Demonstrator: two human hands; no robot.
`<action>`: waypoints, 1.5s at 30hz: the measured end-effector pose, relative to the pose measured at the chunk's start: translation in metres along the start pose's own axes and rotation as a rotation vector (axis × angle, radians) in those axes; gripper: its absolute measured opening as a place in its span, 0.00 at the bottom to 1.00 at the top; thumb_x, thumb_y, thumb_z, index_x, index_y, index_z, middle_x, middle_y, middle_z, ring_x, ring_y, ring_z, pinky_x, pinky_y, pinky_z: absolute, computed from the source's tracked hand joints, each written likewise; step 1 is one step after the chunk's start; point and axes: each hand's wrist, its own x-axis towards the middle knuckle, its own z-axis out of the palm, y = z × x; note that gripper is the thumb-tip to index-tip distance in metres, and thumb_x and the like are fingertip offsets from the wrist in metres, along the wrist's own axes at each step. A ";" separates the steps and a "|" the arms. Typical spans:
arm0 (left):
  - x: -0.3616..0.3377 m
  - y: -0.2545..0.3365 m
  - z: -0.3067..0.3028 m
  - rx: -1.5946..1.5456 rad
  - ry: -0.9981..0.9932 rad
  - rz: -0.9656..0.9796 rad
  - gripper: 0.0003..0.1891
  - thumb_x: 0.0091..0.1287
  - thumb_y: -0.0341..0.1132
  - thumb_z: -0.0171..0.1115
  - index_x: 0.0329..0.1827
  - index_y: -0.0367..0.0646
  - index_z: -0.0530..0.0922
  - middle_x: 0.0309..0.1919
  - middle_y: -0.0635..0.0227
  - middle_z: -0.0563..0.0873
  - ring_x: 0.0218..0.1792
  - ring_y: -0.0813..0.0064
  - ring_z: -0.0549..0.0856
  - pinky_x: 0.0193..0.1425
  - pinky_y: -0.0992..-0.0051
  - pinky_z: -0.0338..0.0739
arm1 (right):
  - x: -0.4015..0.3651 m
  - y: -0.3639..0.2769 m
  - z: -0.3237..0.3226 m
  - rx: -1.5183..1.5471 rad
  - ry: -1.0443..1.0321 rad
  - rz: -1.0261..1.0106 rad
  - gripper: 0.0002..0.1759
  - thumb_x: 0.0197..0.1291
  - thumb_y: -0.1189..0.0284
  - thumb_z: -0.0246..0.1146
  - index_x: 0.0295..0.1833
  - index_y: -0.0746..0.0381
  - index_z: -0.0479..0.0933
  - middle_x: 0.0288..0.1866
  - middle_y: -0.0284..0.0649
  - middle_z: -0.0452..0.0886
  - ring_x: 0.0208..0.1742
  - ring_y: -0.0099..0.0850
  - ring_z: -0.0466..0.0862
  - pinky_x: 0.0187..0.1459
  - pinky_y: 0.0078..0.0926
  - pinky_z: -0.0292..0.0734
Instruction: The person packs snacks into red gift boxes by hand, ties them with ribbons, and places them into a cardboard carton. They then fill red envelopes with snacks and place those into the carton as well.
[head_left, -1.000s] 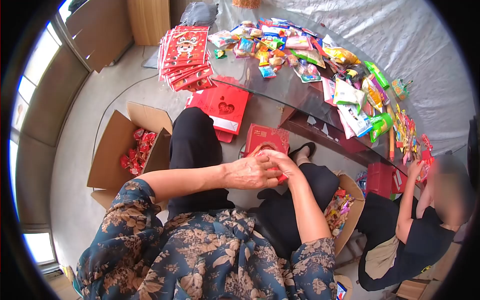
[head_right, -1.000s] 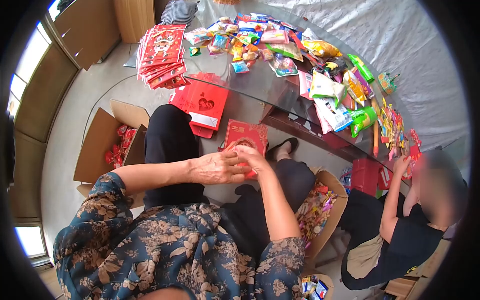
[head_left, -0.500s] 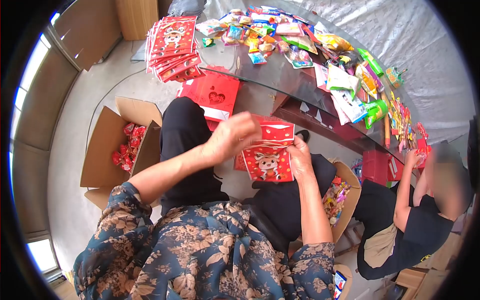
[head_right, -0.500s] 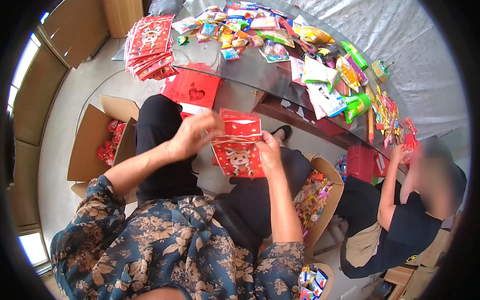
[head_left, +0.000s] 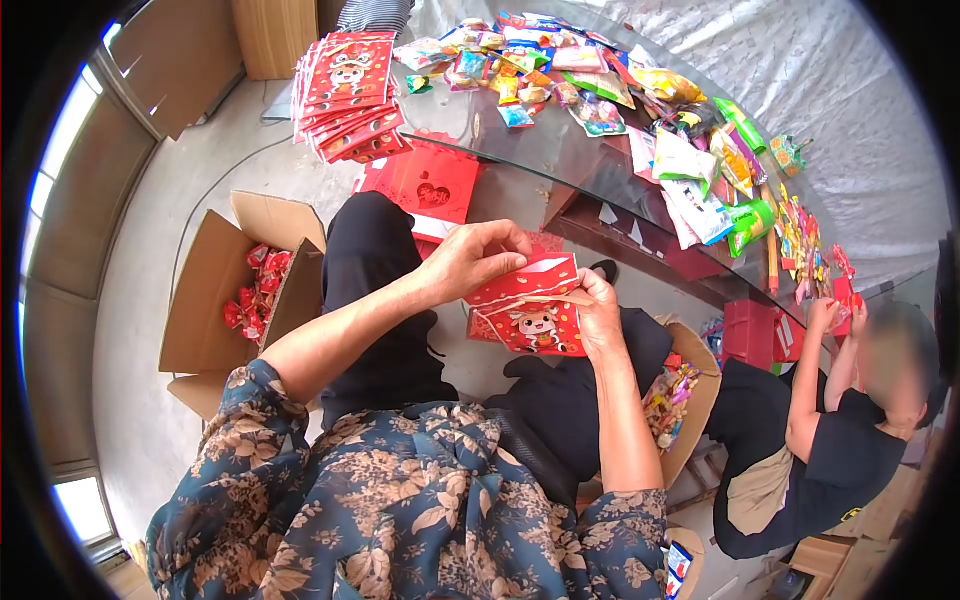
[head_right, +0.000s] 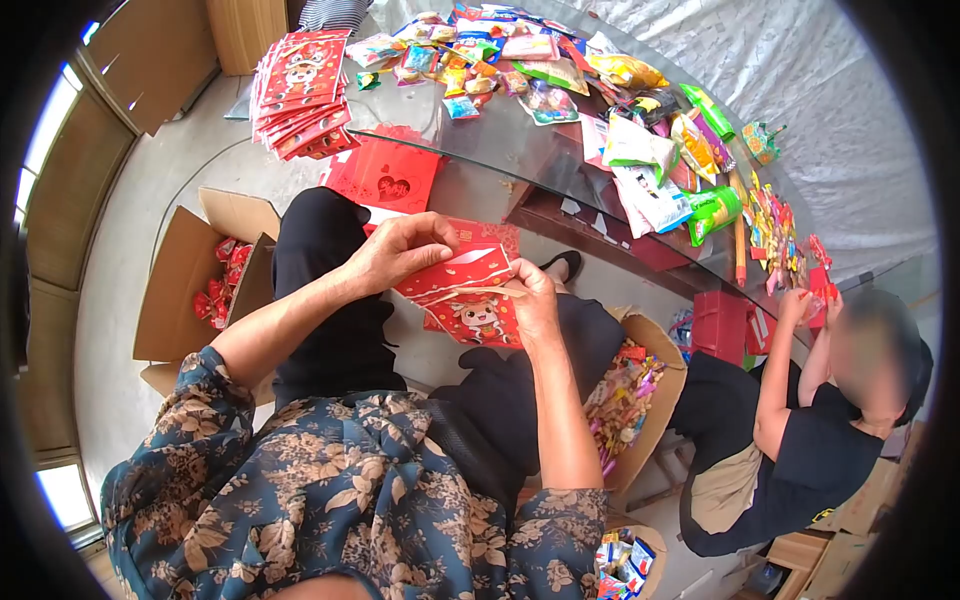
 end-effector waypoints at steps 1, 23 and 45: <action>0.000 -0.002 -0.001 -0.008 -0.028 0.002 0.07 0.71 0.31 0.60 0.45 0.37 0.76 0.40 0.73 0.82 0.42 0.87 0.80 0.46 0.80 0.77 | 0.001 0.002 -0.002 -0.008 -0.006 -0.010 0.07 0.59 0.84 0.62 0.39 0.61 0.78 0.36 0.34 0.84 0.35 0.21 0.83 0.39 0.21 0.82; 0.021 -0.028 -0.010 0.226 0.192 -0.099 0.14 0.59 0.24 0.64 0.46 0.39 0.73 0.28 0.66 0.83 0.29 0.78 0.84 0.36 0.75 0.78 | -0.019 -0.095 -0.121 -0.269 0.630 -0.481 0.27 0.66 0.71 0.61 0.68 0.65 0.63 0.48 0.44 0.82 0.36 0.27 0.83 0.38 0.23 0.80; 0.022 -0.045 0.000 0.397 0.311 0.121 0.10 0.58 0.23 0.63 0.37 0.36 0.70 0.25 0.58 0.80 0.28 0.66 0.82 0.34 0.69 0.76 | 0.012 -0.008 0.042 -1.516 -0.119 -0.679 0.04 0.57 0.78 0.61 0.38 0.63 0.74 0.32 0.46 0.79 0.34 0.45 0.82 0.38 0.41 0.76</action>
